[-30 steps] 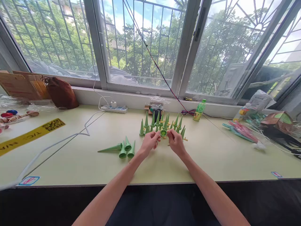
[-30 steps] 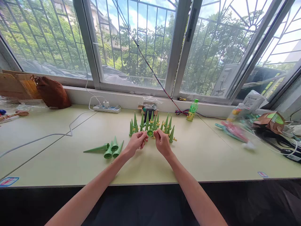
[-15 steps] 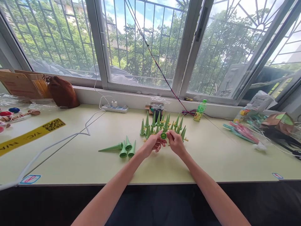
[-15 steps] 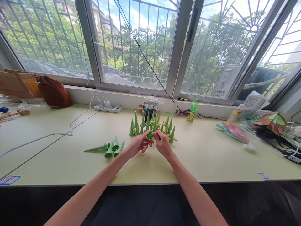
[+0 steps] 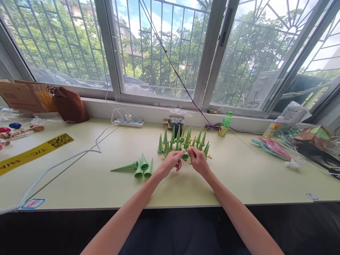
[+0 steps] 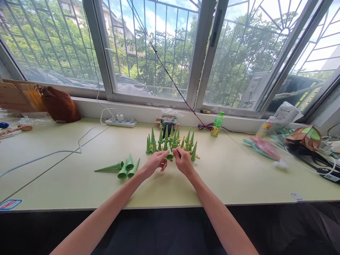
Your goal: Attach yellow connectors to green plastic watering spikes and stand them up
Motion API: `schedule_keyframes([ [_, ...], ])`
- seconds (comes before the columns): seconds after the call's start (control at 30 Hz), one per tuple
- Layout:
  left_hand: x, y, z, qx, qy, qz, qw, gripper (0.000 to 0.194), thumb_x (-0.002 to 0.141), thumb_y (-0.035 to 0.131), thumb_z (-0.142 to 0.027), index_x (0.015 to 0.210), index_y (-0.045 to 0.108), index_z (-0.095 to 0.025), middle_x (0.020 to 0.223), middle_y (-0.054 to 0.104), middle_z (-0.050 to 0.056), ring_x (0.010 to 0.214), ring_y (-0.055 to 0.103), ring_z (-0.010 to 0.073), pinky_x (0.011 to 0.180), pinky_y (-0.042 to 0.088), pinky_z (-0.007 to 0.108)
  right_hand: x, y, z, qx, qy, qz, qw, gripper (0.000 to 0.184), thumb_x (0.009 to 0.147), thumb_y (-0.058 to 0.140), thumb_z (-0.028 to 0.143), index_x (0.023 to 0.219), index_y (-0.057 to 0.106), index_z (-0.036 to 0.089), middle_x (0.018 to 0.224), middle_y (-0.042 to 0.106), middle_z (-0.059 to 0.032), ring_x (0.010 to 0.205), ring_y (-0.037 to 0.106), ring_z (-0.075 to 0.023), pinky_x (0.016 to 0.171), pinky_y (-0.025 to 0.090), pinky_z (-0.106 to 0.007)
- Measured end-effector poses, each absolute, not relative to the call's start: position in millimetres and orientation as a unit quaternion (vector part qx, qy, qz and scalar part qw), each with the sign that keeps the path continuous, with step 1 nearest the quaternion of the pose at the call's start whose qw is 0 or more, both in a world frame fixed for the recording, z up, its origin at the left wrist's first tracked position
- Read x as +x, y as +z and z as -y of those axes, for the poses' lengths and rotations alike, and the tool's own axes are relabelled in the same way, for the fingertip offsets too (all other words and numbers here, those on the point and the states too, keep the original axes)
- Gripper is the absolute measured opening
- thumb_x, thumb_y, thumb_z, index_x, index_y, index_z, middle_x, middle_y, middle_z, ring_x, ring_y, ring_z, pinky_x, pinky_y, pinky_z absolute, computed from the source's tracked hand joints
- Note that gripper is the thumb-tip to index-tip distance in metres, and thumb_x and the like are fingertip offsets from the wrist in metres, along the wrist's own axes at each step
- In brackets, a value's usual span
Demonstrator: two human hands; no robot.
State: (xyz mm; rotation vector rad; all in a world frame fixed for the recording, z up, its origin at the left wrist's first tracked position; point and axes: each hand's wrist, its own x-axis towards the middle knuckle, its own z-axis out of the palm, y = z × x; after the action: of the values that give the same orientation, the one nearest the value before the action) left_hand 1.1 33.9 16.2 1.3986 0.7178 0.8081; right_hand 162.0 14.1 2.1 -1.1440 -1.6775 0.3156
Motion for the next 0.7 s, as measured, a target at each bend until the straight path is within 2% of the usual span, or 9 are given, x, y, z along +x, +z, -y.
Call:
schedule_keyframes([
  [0.3, 1.8, 14.8, -35.5, 0.589, 0.363, -0.337, 0.638, 0.059, 0.080, 0.054, -0.063, 0.071, 0.067, -0.007, 0.072, 0.067, 0.014, 0.042, 0.045, 0.0079, 0.040, 0.033, 0.024, 158.4, 3.3, -12.2, -0.482, 0.125, 0.701, 0.511, 0.043, 0.097, 0.038, 0.047, 0.063, 0.034, 0.021, 0.055, 0.036, 0.0044, 0.050, 0.030, -0.0099, 0.049, 0.026, -0.025],
  [0.6, 0.9, 14.2, -35.7, 0.591, 0.367, -0.323, 0.642, 0.055, 0.080, 0.056, -0.061, 0.071, 0.064, -0.008, 0.072, 0.066, 0.012, 0.043, 0.045, 0.0075, 0.040, 0.033, 0.023, 158.4, 2.7, -12.0, -0.484, 0.126, 0.702, 0.507, 0.044, 0.096, 0.037, 0.048, 0.063, 0.033, 0.021, 0.054, 0.036, 0.0042, 0.049, 0.030, -0.0102, 0.049, 0.025, -0.025],
  [0.7, 0.1, 14.2, -35.0, 0.610, 0.369, -0.317, 0.626, 0.050, 0.080, 0.058, -0.060, 0.070, 0.060, -0.011, 0.064, 0.062, 0.007, 0.042, 0.045, 0.0078, 0.040, 0.033, 0.023, 159.3, 2.6, -12.2, -0.487, 0.129, 0.700, 0.506, 0.044, 0.096, 0.037, 0.050, 0.063, 0.033, 0.021, 0.054, 0.037, 0.0039, 0.050, 0.031, -0.0104, 0.049, 0.026, -0.025],
])
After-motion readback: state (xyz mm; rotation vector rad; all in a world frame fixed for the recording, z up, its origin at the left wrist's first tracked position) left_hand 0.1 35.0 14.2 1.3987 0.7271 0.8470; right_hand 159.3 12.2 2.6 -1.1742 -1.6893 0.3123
